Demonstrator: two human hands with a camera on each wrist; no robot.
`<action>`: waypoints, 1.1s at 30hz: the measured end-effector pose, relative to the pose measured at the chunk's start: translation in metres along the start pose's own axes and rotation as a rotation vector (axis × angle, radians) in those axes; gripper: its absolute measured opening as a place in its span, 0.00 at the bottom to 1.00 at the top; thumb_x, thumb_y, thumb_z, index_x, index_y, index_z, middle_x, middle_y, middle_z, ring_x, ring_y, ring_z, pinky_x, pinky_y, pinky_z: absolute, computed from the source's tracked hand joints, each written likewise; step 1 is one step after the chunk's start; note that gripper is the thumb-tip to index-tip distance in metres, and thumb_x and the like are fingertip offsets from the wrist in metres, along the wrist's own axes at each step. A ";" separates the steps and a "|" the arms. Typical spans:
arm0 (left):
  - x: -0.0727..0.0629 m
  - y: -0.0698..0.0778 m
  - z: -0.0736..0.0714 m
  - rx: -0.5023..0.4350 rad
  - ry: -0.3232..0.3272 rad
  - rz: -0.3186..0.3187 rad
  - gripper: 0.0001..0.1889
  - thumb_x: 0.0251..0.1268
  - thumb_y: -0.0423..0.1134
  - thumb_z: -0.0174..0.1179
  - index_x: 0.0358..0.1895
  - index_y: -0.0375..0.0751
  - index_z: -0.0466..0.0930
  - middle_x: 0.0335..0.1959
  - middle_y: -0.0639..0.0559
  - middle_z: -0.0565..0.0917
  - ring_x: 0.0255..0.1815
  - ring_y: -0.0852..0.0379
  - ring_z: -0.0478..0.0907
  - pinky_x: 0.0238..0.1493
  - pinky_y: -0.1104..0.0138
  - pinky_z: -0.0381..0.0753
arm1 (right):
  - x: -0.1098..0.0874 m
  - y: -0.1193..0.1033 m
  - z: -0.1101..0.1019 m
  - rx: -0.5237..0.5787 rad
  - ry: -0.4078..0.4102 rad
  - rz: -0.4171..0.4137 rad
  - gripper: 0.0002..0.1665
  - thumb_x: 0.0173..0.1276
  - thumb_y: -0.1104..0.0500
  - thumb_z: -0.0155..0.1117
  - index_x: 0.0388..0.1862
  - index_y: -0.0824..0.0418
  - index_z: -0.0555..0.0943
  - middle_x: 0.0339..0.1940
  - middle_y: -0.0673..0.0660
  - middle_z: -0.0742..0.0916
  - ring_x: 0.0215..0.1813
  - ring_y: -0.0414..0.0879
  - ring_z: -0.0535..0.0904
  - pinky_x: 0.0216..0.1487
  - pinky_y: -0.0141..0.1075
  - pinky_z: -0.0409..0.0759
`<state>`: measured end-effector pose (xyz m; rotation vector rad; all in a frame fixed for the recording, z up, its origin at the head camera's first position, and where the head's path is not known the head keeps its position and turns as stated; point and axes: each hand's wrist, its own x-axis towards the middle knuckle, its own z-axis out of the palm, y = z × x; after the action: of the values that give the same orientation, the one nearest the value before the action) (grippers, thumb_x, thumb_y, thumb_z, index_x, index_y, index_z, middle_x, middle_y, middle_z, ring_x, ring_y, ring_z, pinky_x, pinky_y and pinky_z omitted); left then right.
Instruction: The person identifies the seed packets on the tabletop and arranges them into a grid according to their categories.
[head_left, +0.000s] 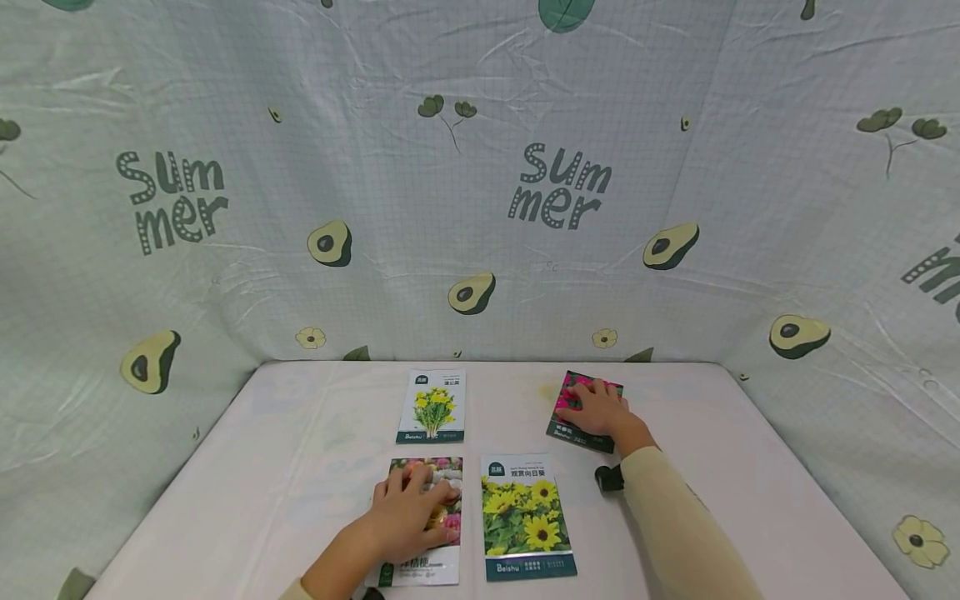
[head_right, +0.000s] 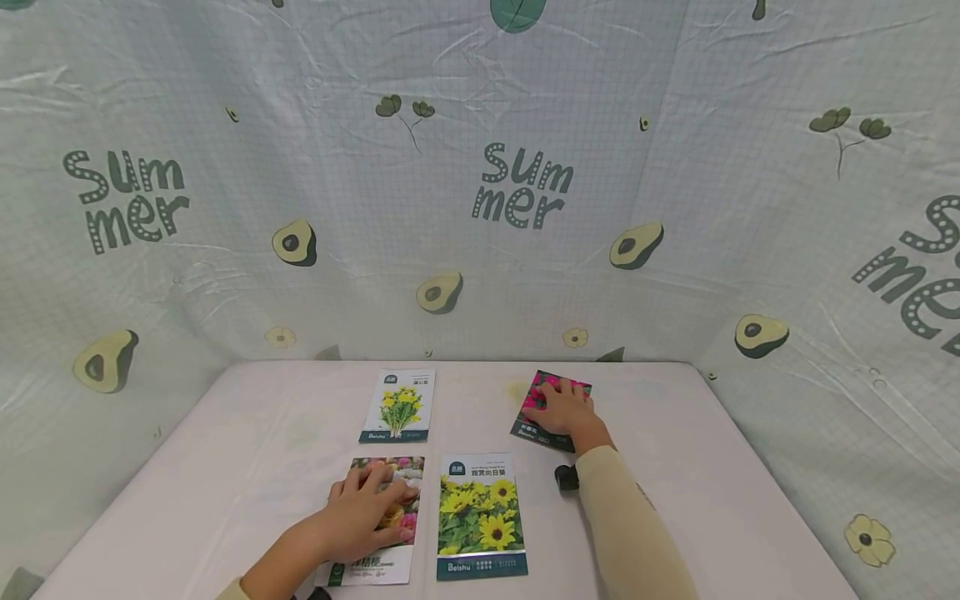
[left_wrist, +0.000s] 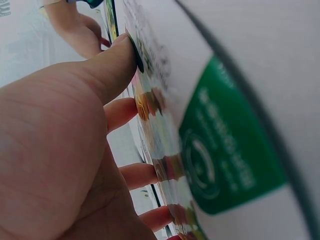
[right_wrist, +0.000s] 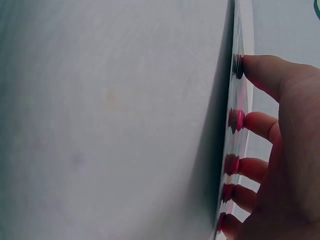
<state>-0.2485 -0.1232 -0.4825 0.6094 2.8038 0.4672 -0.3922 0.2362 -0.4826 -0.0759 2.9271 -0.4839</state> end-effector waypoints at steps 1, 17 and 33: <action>0.000 0.000 0.000 0.000 -0.001 -0.002 0.29 0.64 0.65 0.63 0.67 0.63 0.76 0.71 0.43 0.66 0.71 0.27 0.57 0.65 0.31 0.57 | 0.001 0.000 0.001 -0.001 -0.001 -0.003 0.42 0.75 0.34 0.57 0.78 0.56 0.67 0.77 0.71 0.63 0.77 0.72 0.56 0.74 0.70 0.55; -0.003 0.007 -0.007 0.003 -0.022 -0.022 0.28 0.65 0.62 0.65 0.67 0.63 0.76 0.72 0.43 0.66 0.72 0.28 0.57 0.66 0.31 0.57 | 0.003 -0.012 0.003 0.014 -0.002 -0.022 0.39 0.74 0.35 0.59 0.76 0.53 0.69 0.76 0.68 0.65 0.76 0.70 0.57 0.74 0.69 0.56; -0.002 0.007 -0.009 0.017 -0.028 -0.029 0.28 0.65 0.62 0.65 0.67 0.63 0.76 0.72 0.43 0.66 0.72 0.28 0.57 0.67 0.30 0.56 | 0.007 -0.023 0.007 0.010 -0.025 -0.041 0.41 0.74 0.35 0.59 0.78 0.53 0.67 0.77 0.67 0.65 0.77 0.69 0.58 0.76 0.68 0.55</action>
<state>-0.2464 -0.1205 -0.4716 0.5728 2.7885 0.4263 -0.3971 0.2123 -0.4826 -0.1397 2.9031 -0.5007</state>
